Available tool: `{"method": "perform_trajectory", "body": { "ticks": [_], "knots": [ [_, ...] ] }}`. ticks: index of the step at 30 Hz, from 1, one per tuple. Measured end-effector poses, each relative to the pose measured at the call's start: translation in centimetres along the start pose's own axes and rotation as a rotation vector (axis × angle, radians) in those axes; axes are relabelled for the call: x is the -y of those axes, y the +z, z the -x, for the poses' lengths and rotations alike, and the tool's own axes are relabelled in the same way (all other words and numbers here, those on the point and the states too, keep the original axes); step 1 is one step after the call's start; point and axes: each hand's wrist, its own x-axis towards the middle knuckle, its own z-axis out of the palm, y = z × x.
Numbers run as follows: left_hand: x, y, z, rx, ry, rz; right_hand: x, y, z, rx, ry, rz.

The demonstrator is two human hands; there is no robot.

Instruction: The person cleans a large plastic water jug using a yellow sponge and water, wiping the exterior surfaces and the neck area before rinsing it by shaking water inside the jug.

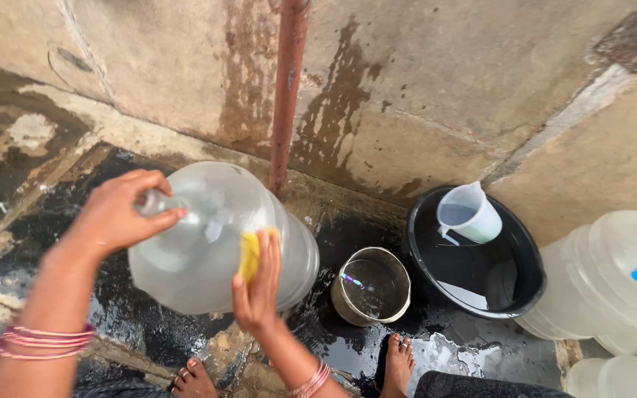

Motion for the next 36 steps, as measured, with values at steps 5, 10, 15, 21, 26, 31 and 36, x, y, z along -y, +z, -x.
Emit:
{"method": "perform_trajectory", "body": {
  "ticks": [5,10,15,21,26,31,36],
  "knots": [
    [4.6,-0.4,0.0,0.074,-0.064,-0.128,-6.1,0.3,-3.8,0.189,0.243,-0.013],
    [8.5,-0.1,1.0,-0.106,-0.207,-0.057,-19.4,-0.9,2.7,0.184,0.574,0.289],
    [10.2,0.6,1.3,-0.21,-0.153,-0.051,-22.3,0.6,4.3,-0.025,0.748,0.218],
    [11.3,1.9,1.4,-0.257,-0.202,-0.039,-2.6,6.6,1.5,0.035,0.259,-0.191],
    [15.9,3.4,1.8,-0.244,-0.148,0.223,-8.9,6.2,4.4,-0.014,-0.157,0.296],
    [21.1,4.5,2.6,-0.222,-0.044,0.268,-22.9,2.7,9.7,-0.188,0.374,0.33],
    [21.3,4.7,2.2,-0.226,-0.216,0.235,-28.0,2.2,10.2,-0.217,1.653,-0.75]
  ]
}}
